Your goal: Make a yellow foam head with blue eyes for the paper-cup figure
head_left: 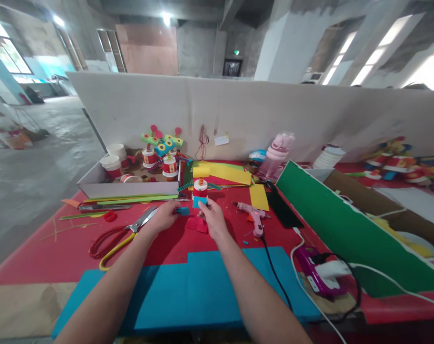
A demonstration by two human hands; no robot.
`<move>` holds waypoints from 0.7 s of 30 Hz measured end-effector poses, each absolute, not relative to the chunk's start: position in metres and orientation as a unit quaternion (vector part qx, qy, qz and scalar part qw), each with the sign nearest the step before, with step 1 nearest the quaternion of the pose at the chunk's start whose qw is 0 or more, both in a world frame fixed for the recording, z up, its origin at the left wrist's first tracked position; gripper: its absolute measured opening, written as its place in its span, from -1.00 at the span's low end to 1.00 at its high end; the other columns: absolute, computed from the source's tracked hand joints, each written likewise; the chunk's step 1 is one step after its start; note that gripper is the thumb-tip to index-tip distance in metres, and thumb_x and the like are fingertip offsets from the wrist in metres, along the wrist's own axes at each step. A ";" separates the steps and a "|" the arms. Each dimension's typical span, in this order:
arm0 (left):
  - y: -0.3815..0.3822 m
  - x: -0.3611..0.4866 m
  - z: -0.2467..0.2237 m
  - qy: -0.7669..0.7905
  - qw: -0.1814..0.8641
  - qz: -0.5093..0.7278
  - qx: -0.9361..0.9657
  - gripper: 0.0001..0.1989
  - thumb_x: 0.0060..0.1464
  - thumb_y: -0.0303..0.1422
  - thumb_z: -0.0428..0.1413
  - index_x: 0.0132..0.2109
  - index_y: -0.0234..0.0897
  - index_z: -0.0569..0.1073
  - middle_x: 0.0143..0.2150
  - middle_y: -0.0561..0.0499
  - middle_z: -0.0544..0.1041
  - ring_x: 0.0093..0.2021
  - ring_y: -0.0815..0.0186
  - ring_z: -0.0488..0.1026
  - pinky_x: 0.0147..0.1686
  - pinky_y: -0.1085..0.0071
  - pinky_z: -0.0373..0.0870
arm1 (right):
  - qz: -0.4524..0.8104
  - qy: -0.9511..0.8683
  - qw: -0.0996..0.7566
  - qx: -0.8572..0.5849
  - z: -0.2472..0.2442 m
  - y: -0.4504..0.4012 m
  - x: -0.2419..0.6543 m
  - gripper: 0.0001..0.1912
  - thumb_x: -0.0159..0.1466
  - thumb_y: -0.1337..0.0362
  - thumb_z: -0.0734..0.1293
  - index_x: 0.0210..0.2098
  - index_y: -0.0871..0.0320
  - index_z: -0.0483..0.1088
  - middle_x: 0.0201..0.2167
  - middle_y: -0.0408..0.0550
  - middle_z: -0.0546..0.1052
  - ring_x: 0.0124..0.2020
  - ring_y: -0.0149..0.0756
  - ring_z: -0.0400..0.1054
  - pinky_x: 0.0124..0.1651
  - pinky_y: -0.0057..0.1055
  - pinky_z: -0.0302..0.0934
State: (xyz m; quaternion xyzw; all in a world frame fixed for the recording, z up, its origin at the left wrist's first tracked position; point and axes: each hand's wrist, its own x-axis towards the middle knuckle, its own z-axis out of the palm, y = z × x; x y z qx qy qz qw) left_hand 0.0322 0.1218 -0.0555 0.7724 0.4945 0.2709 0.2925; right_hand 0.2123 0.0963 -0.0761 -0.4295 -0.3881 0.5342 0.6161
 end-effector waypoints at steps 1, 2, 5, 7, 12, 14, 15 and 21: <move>0.120 0.032 -0.055 0.498 0.306 0.284 0.760 -0.89 -0.05 -0.34 0.08 -0.37 -0.29 0.42 -0.41 0.01 0.46 -0.38 0.31 0.39 -0.33 0.40 0.33 | 0.546 -0.385 0.615 -0.418 -0.074 0.095 0.211 -0.68 -0.03 0.05 0.43 -0.39 0.14 0.44 -0.57 -0.21 0.43 -0.55 -0.44 0.25 -0.42 -0.47 0.17; 0.118 0.033 -0.054 0.501 0.317 0.296 0.749 -0.83 0.03 -0.28 0.02 -0.33 -0.30 0.40 -0.44 0.02 0.46 -0.44 0.34 0.39 -0.40 0.43 0.32 | 0.560 -0.388 0.610 -0.404 -0.071 0.093 0.210 -0.68 -0.04 0.06 0.44 -0.37 0.14 0.46 -0.53 -0.19 0.46 -0.52 -0.42 0.27 -0.37 -0.46 0.20; 0.112 0.038 -0.051 0.493 0.396 0.345 0.694 -0.70 0.08 -0.15 -0.03 -0.27 -0.32 0.36 -0.51 0.03 0.46 -0.56 0.39 0.36 -0.54 0.47 0.29 | 0.582 -0.423 0.586 -0.374 -0.066 0.088 0.204 -0.68 -0.05 0.12 0.46 -0.33 0.14 0.50 -0.48 -0.17 0.50 -0.44 -0.40 0.30 -0.24 -0.43 0.21; 0.109 0.042 -0.050 0.464 0.474 0.380 0.644 -0.69 0.00 -0.13 0.07 -0.27 -0.32 0.36 -0.55 0.06 0.45 -0.59 0.41 0.35 -0.55 0.49 0.28 | 0.574 -0.445 0.579 -0.372 -0.066 0.087 0.200 -0.69 -0.04 0.14 0.46 -0.32 0.14 0.51 -0.45 -0.16 0.52 -0.39 -0.38 0.33 -0.19 -0.41 0.21; 0.104 0.046 -0.050 0.413 0.533 0.383 0.632 -0.70 -0.05 -0.21 0.15 -0.22 -0.34 0.40 -0.45 0.04 0.47 -0.51 0.41 0.39 -0.51 0.51 0.29 | 0.527 -0.471 0.587 -0.395 -0.074 0.089 0.200 -0.73 0.03 0.12 0.41 -0.35 0.17 0.52 -0.36 -0.11 0.57 -0.31 -0.30 0.37 -0.11 -0.34 0.22; 0.102 0.046 -0.050 0.435 0.490 0.430 0.621 -0.72 0.00 -0.19 0.13 -0.24 -0.32 0.39 -0.49 0.08 0.42 -0.54 0.44 0.34 -0.53 0.53 0.24 | 0.499 -0.483 0.591 -0.410 -0.075 0.090 0.202 -0.74 0.05 0.12 0.40 -0.34 0.16 0.52 -0.37 -0.11 0.57 -0.32 -0.29 0.38 -0.13 -0.34 0.23; 0.102 0.045 -0.050 0.446 0.464 0.457 0.614 -0.74 0.02 -0.18 0.11 -0.26 -0.31 0.38 -0.53 0.11 0.38 -0.55 0.46 0.30 -0.54 0.55 0.21 | 0.483 -0.491 0.591 -0.421 -0.075 0.090 0.203 -0.76 0.06 0.13 0.39 -0.34 0.15 0.51 -0.38 -0.11 0.56 -0.33 -0.28 0.37 -0.15 -0.35 0.23; 0.098 0.048 -0.048 0.446 0.431 0.457 0.637 -0.73 -0.01 -0.16 0.14 -0.27 -0.29 0.42 -0.50 0.12 0.36 -0.50 0.45 0.23 -0.47 0.54 0.17 | 0.399 -0.550 0.570 -0.463 -0.072 0.089 0.203 -0.83 0.10 0.18 0.36 -0.38 0.14 0.50 -0.44 -0.12 0.54 -0.39 -0.29 0.33 -0.25 -0.38 0.19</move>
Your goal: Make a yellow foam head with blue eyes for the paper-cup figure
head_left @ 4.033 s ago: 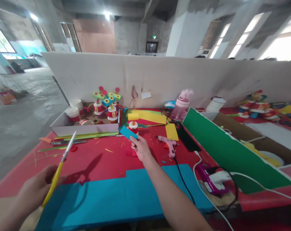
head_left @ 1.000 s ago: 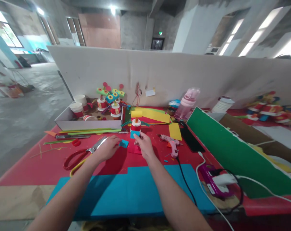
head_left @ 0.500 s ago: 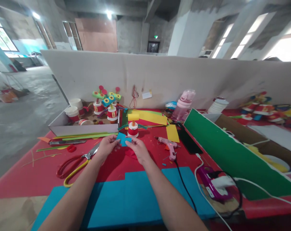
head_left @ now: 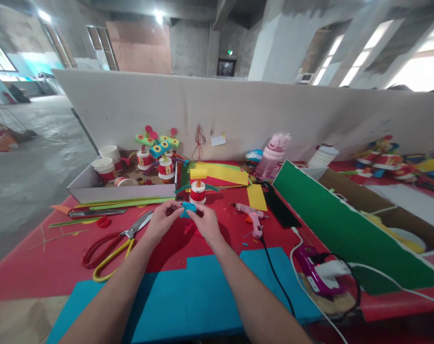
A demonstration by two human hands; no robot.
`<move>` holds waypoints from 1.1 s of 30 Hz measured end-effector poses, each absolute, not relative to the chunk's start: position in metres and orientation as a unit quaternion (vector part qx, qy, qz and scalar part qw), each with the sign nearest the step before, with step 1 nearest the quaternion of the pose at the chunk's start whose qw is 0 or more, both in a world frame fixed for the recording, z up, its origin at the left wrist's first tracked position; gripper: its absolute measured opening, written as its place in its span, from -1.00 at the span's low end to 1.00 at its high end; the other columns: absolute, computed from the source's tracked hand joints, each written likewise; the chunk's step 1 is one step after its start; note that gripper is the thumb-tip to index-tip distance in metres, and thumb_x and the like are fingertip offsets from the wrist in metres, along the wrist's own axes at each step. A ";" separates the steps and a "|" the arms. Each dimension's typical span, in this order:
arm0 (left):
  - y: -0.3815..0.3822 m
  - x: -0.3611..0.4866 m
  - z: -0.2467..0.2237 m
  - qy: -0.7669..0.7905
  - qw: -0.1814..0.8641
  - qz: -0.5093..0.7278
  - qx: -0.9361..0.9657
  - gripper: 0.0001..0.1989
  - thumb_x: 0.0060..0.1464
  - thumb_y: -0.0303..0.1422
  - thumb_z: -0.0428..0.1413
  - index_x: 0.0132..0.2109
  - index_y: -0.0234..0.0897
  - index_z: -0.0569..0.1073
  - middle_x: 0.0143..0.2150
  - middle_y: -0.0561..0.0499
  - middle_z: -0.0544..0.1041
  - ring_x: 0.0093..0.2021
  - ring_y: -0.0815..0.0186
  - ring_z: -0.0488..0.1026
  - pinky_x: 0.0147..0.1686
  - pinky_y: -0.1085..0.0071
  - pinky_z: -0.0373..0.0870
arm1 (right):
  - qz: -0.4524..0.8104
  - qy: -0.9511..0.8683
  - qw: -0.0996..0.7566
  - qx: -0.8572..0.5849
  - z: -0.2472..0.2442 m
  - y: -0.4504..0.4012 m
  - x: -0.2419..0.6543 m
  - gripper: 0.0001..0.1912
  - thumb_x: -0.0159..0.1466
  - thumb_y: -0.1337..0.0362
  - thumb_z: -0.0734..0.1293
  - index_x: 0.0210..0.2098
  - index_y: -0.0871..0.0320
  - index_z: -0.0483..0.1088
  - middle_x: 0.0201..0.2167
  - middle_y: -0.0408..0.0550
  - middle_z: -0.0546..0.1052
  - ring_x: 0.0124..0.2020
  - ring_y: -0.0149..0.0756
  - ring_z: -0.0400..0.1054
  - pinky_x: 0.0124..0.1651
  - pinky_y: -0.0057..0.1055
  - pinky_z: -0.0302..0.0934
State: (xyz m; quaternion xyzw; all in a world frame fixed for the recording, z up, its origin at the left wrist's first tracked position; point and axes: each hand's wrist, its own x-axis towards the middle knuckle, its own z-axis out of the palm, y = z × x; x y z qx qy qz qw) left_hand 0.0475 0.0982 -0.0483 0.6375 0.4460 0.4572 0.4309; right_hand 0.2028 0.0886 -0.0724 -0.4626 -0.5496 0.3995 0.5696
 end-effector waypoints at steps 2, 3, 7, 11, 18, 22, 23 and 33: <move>0.098 0.049 -0.050 0.440 0.425 0.449 0.651 -0.72 -0.05 -0.19 0.17 -0.25 -0.30 0.44 -0.47 0.12 0.37 -0.46 0.44 0.25 -0.42 0.52 0.19 | 0.387 -0.566 0.561 -0.464 -0.071 0.087 0.202 -0.84 0.10 0.19 0.36 -0.40 0.15 0.49 -0.45 -0.12 0.53 -0.40 -0.29 0.31 -0.27 -0.39 0.18; 0.099 0.049 -0.051 0.435 0.424 0.446 0.657 -0.73 -0.06 -0.20 0.17 -0.26 -0.30 0.44 -0.47 0.11 0.37 -0.45 0.43 0.26 -0.40 0.52 0.20 | 0.384 -0.572 0.557 -0.463 -0.070 0.087 0.202 -0.84 0.10 0.19 0.36 -0.42 0.15 0.49 -0.47 -0.12 0.52 -0.42 -0.30 0.30 -0.29 -0.40 0.17; 0.103 0.047 -0.056 0.442 0.428 0.458 0.641 -0.74 -0.04 -0.19 0.15 -0.30 -0.31 0.44 -0.46 0.10 0.39 -0.47 0.44 0.25 -0.42 0.51 0.19 | 0.379 -0.561 0.573 -0.462 -0.064 0.083 0.202 -0.77 0.15 0.12 0.31 -0.47 0.15 0.47 -0.55 -0.15 0.46 -0.47 -0.33 0.27 -0.36 -0.43 0.13; 0.107 0.043 -0.062 0.471 0.431 0.473 0.607 -0.69 -0.10 -0.15 0.18 -0.32 -0.31 0.41 -0.54 0.14 0.35 -0.54 0.46 0.22 -0.49 0.52 0.14 | 0.348 -0.524 0.617 -0.473 -0.054 0.083 0.210 -0.73 0.20 0.10 0.26 -0.40 0.13 0.50 -0.44 -0.10 0.51 -0.37 -0.30 0.35 -0.25 -0.41 0.20; 0.108 0.047 -0.069 0.476 0.448 0.440 0.616 -0.67 -0.06 -0.09 0.16 -0.39 -0.28 0.32 -0.64 0.19 0.25 -0.61 0.48 0.14 -0.57 0.54 0.05 | 0.261 -0.517 0.621 -0.528 -0.028 0.117 0.306 -0.80 0.12 0.23 0.28 -0.28 0.14 0.45 -0.36 -0.12 0.53 -0.42 -0.38 0.40 -0.35 -0.44 0.32; 0.109 0.048 -0.072 0.466 0.437 0.433 0.636 -0.68 -0.03 -0.09 0.14 -0.42 -0.27 0.31 -0.64 0.18 0.27 -0.59 0.46 0.16 -0.56 0.53 0.08 | 0.116 -0.489 0.521 -0.690 -0.018 0.147 0.398 -0.73 0.10 0.27 0.29 -0.19 0.16 0.40 -0.43 -0.15 0.53 -0.50 -0.41 0.40 -0.41 -0.48 0.31; 0.111 0.048 -0.074 0.464 0.434 0.433 0.639 -0.68 -0.03 -0.10 0.13 -0.42 -0.27 0.31 -0.63 0.18 0.27 -0.58 0.46 0.17 -0.55 0.53 0.09 | 0.092 -0.481 0.459 -0.741 -0.018 0.152 0.416 -0.78 0.12 0.29 0.27 -0.23 0.16 0.41 -0.46 -0.16 0.53 -0.52 -0.43 0.40 -0.41 -0.50 0.31; 0.118 0.042 -0.082 0.464 0.416 0.450 0.639 -0.74 -0.01 -0.15 0.12 -0.36 -0.28 0.35 -0.61 0.17 0.30 -0.58 0.46 0.21 -0.52 0.52 0.13 | 0.052 -0.509 0.329 -0.794 -0.038 0.170 0.437 -0.93 0.00 0.40 0.39 -0.46 0.23 0.48 -0.43 0.00 0.55 -0.31 -0.22 0.43 -0.23 -0.40 0.23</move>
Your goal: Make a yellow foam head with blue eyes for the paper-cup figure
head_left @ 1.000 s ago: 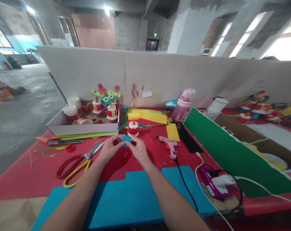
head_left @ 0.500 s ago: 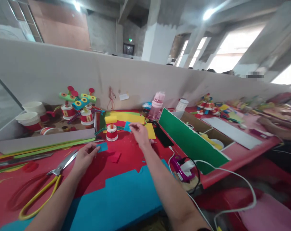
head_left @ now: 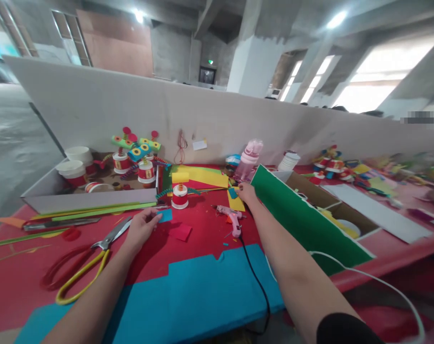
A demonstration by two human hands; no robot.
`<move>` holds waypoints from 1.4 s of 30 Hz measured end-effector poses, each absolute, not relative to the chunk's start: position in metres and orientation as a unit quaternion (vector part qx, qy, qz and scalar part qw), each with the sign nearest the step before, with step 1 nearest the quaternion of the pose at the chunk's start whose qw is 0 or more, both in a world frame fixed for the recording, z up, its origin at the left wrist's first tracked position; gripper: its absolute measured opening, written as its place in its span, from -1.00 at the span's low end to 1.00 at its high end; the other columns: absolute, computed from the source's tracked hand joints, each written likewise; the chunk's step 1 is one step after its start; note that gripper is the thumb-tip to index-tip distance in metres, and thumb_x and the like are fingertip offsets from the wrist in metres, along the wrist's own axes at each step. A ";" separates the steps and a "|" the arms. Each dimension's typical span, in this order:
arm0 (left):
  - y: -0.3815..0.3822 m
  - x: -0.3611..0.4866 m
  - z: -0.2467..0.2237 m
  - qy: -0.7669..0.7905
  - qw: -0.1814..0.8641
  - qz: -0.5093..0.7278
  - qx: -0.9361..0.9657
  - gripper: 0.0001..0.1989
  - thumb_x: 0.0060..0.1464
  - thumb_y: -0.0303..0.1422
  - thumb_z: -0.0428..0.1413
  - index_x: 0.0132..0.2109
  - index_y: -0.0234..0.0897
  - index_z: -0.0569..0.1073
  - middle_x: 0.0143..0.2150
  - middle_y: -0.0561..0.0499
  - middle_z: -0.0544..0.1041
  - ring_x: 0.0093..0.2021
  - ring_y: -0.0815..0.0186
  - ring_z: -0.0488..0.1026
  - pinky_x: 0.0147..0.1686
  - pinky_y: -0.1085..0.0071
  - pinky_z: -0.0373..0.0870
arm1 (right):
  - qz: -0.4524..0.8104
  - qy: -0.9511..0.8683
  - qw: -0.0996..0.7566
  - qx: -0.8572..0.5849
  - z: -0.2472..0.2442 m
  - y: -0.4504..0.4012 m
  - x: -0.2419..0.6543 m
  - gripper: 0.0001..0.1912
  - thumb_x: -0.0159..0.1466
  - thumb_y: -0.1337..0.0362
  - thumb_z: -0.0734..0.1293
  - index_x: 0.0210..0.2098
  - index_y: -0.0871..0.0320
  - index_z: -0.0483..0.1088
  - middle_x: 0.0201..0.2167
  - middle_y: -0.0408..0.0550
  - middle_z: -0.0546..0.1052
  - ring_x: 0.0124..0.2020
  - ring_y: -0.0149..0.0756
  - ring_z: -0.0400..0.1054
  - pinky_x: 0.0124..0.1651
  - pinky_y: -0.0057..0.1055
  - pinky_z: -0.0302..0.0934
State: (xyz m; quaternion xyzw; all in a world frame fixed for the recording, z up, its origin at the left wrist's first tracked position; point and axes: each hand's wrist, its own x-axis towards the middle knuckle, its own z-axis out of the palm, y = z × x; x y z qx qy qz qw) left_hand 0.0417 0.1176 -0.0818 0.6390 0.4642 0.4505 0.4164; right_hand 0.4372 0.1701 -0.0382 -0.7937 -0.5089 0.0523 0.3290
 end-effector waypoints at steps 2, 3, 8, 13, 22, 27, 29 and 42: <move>0.117 0.041 -0.080 0.468 0.410 0.449 0.641 -0.74 0.01 -0.16 0.11 -0.37 -0.28 0.35 -0.62 0.18 0.30 -0.59 0.46 0.21 -0.52 0.53 0.13 | 0.037 -0.538 0.329 -0.775 -0.031 0.165 0.413 -0.85 0.08 0.34 0.36 -0.32 0.20 0.48 -0.28 0.02 0.56 -0.23 -0.24 0.41 -0.17 -0.40 0.21; 0.117 0.041 -0.080 0.468 0.412 0.450 0.639 -0.74 0.01 -0.15 0.11 -0.37 -0.28 0.35 -0.63 0.18 0.29 -0.60 0.46 0.20 -0.53 0.53 0.13 | 0.019 -0.578 0.323 -0.749 -0.028 0.159 0.397 -0.86 0.13 0.32 0.33 -0.30 0.20 0.48 -0.26 0.02 0.55 -0.24 -0.26 0.40 -0.16 -0.40 0.20; 0.117 0.045 -0.079 0.465 0.429 0.458 0.624 -0.73 -0.02 -0.15 0.13 -0.39 -0.27 0.33 -0.65 0.20 0.27 -0.63 0.48 0.17 -0.58 0.55 0.09 | 0.156 -0.826 0.183 -0.510 -0.033 0.113 0.294 -0.87 0.18 0.27 0.33 -0.29 0.15 0.47 -0.30 -0.06 0.55 -0.26 -0.31 0.40 -0.20 -0.45 0.17; 0.115 0.041 -0.079 0.465 0.429 0.462 0.622 -0.75 -0.01 -0.16 0.13 -0.38 -0.27 0.33 -0.65 0.20 0.27 -0.63 0.48 0.18 -0.58 0.55 0.10 | 0.133 -0.820 0.059 -0.554 -0.044 0.093 0.242 -0.53 0.01 0.09 0.47 -0.20 0.27 0.40 -0.19 0.17 0.48 -0.18 -0.08 0.37 -0.21 -0.34 0.17; 0.118 0.040 -0.083 0.460 0.430 0.468 0.620 -0.75 -0.02 -0.16 0.13 -0.38 -0.26 0.34 -0.65 0.20 0.27 -0.64 0.47 0.19 -0.60 0.54 0.11 | 0.129 -0.807 0.090 -0.569 -0.022 0.099 0.270 -0.85 0.24 0.26 0.25 -0.29 0.15 0.45 -0.25 0.00 0.54 -0.21 -0.27 0.39 -0.23 -0.46 0.10; 0.117 0.042 -0.080 0.454 0.443 0.468 0.615 -0.74 -0.04 -0.15 0.15 -0.37 -0.26 0.35 -0.63 0.20 0.28 -0.64 0.47 0.20 -0.61 0.54 0.12 | 0.021 -0.649 0.130 -0.749 -0.003 0.128 0.367 -0.77 0.27 0.23 0.20 -0.28 0.18 0.47 -0.24 0.04 0.55 -0.19 -0.23 0.40 -0.22 -0.45 0.12; 0.116 0.042 -0.078 0.452 0.448 0.470 0.612 -0.73 -0.05 -0.15 0.16 -0.37 -0.27 0.36 -0.63 0.20 0.28 -0.65 0.48 0.20 -0.61 0.54 0.12 | 0.012 -0.622 0.128 -0.772 0.003 0.138 0.394 -0.78 0.25 0.27 0.22 -0.27 0.25 0.47 -0.22 0.14 0.55 -0.17 -0.17 0.40 -0.19 -0.41 0.13; 0.109 0.046 -0.068 0.399 0.481 0.471 0.623 -0.65 -0.09 -0.07 0.17 -0.44 -0.29 0.33 -0.64 0.18 0.27 -0.66 0.50 0.17 -0.60 0.54 0.12 | 0.350 -0.621 0.510 -0.482 -0.061 0.087 0.192 -0.69 0.19 0.01 0.25 -0.29 0.13 0.39 -0.41 -0.08 0.51 -0.38 -0.28 0.39 -0.32 -0.39 0.28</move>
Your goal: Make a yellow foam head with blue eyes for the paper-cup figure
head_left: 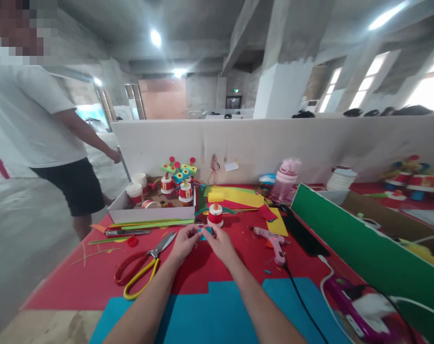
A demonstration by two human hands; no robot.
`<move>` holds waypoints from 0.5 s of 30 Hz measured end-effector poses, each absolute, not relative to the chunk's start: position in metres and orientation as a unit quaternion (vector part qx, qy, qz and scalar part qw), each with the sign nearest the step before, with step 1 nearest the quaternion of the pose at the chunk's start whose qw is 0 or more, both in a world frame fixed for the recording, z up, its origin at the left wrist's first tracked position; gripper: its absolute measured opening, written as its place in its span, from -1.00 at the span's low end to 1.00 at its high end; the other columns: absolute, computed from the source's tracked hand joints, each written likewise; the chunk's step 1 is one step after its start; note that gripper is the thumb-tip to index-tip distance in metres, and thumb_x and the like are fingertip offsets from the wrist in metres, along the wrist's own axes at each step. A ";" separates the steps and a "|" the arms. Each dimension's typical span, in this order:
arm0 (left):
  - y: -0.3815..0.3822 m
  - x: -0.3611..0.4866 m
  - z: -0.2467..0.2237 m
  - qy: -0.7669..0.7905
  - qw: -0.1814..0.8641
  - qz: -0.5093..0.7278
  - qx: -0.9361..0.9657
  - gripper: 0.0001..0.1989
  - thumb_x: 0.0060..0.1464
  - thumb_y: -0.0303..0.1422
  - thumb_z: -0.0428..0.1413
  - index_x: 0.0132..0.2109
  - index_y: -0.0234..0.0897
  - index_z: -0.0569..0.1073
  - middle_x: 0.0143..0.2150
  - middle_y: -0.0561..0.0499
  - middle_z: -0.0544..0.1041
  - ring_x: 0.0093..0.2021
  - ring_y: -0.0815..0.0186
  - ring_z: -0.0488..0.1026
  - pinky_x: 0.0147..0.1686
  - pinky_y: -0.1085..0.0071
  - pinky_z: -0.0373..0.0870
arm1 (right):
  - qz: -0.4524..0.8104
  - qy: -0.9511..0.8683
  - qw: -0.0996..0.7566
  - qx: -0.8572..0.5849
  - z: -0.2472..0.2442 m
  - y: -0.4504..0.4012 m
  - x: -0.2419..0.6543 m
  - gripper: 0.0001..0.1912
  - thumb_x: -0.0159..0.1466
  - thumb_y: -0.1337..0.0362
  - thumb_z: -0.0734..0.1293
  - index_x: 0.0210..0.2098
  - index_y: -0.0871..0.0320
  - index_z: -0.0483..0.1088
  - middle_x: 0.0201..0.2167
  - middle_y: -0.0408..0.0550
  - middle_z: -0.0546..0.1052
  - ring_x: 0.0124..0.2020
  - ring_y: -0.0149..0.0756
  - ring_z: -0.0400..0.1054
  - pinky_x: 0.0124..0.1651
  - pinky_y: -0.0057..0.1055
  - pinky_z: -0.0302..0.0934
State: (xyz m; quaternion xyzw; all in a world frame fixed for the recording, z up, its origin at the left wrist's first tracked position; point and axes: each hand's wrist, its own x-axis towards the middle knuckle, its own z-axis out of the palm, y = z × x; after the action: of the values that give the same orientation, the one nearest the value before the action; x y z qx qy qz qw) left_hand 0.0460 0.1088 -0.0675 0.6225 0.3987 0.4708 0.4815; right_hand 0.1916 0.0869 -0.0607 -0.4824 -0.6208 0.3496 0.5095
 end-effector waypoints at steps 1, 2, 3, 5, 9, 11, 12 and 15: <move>0.108 0.046 -0.067 0.396 0.484 0.468 0.625 -0.66 -0.08 -0.09 0.17 -0.43 -0.30 0.34 -0.62 0.17 0.29 -0.64 0.50 0.18 -0.59 0.54 0.13 | 0.350 -0.625 0.505 -0.482 -0.069 0.085 0.186 -0.70 0.18 0.00 0.26 -0.35 0.12 0.37 -0.47 -0.11 0.48 -0.42 -0.29 0.38 -0.36 -0.40 0.28; 0.107 0.046 -0.067 0.393 0.487 0.465 0.626 -0.67 -0.08 -0.10 0.17 -0.42 -0.30 0.35 -0.61 0.16 0.30 -0.63 0.50 0.19 -0.59 0.54 0.13 | 0.361 -0.621 0.504 -0.480 -0.075 0.084 0.183 -0.70 0.17 0.00 0.26 -0.37 0.12 0.36 -0.51 -0.13 0.45 -0.47 -0.30 0.36 -0.41 -0.40 0.27; 0.106 0.047 -0.067 0.391 0.489 0.463 0.627 -0.67 -0.08 -0.11 0.18 -0.42 -0.30 0.35 -0.60 0.16 0.30 -0.63 0.50 0.20 -0.58 0.54 0.13 | 0.378 -0.613 0.503 -0.478 -0.081 0.084 0.183 -0.70 0.17 0.00 0.26 -0.36 0.11 0.35 -0.54 -0.15 0.42 -0.52 -0.32 0.34 -0.45 -0.40 0.27; 0.105 0.047 -0.069 0.389 0.492 0.461 0.628 -0.68 -0.06 -0.11 0.16 -0.42 -0.30 0.35 -0.60 0.16 0.29 -0.63 0.51 0.19 -0.59 0.54 0.13 | 0.425 -0.587 0.507 -0.466 -0.087 0.087 0.189 -0.70 0.15 0.00 0.27 -0.34 0.12 0.33 -0.57 -0.18 0.40 -0.58 -0.35 0.31 -0.52 -0.41 0.26; 0.107 0.048 -0.072 0.385 0.501 0.456 0.626 -0.67 -0.03 -0.09 0.13 -0.40 -0.30 0.35 -0.61 0.16 0.31 -0.65 0.50 0.21 -0.61 0.54 0.13 | 0.464 -0.561 0.518 -0.449 -0.089 0.093 0.201 -0.71 0.11 0.03 0.31 -0.38 0.14 0.32 -0.58 -0.19 0.40 -0.62 -0.40 0.27 -0.56 -0.44 0.23; 0.107 0.048 -0.073 0.384 0.506 0.454 0.625 -0.67 -0.06 -0.10 0.17 -0.41 -0.30 0.35 -0.62 0.16 0.33 -0.66 0.50 0.21 -0.62 0.55 0.13 | 0.438 -0.565 0.529 -0.457 -0.088 0.093 0.204 -0.71 0.12 0.03 0.30 -0.42 0.14 0.34 -0.61 -0.19 0.40 -0.64 -0.41 0.25 -0.57 -0.46 0.19; 0.107 0.048 -0.074 0.385 0.509 0.452 0.623 -0.68 -0.08 -0.12 0.19 -0.42 -0.30 0.35 -0.63 0.16 0.33 -0.67 0.51 0.21 -0.62 0.55 0.12 | 0.422 -0.564 0.538 -0.463 -0.087 0.093 0.205 -0.71 0.13 0.02 0.29 -0.43 0.14 0.36 -0.62 -0.20 0.39 -0.65 -0.41 0.24 -0.58 -0.47 0.16; 0.107 0.048 -0.075 0.385 0.521 0.447 0.617 -0.69 -0.08 -0.15 0.19 -0.45 -0.31 0.35 -0.64 0.15 0.35 -0.68 0.50 0.21 -0.63 0.55 0.12 | 0.422 -0.548 0.556 -0.462 -0.085 0.093 0.204 -0.70 0.10 0.01 0.33 -0.41 0.14 0.39 -0.61 -0.21 0.40 -0.62 -0.41 0.25 -0.55 -0.48 0.15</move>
State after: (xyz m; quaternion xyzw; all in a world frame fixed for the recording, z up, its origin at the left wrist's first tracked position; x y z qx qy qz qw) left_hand 0.0481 0.1067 -0.0749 0.6169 0.3853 0.4472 0.5205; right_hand 0.2044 0.0927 -0.0848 -0.4622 -0.5475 0.4215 0.5558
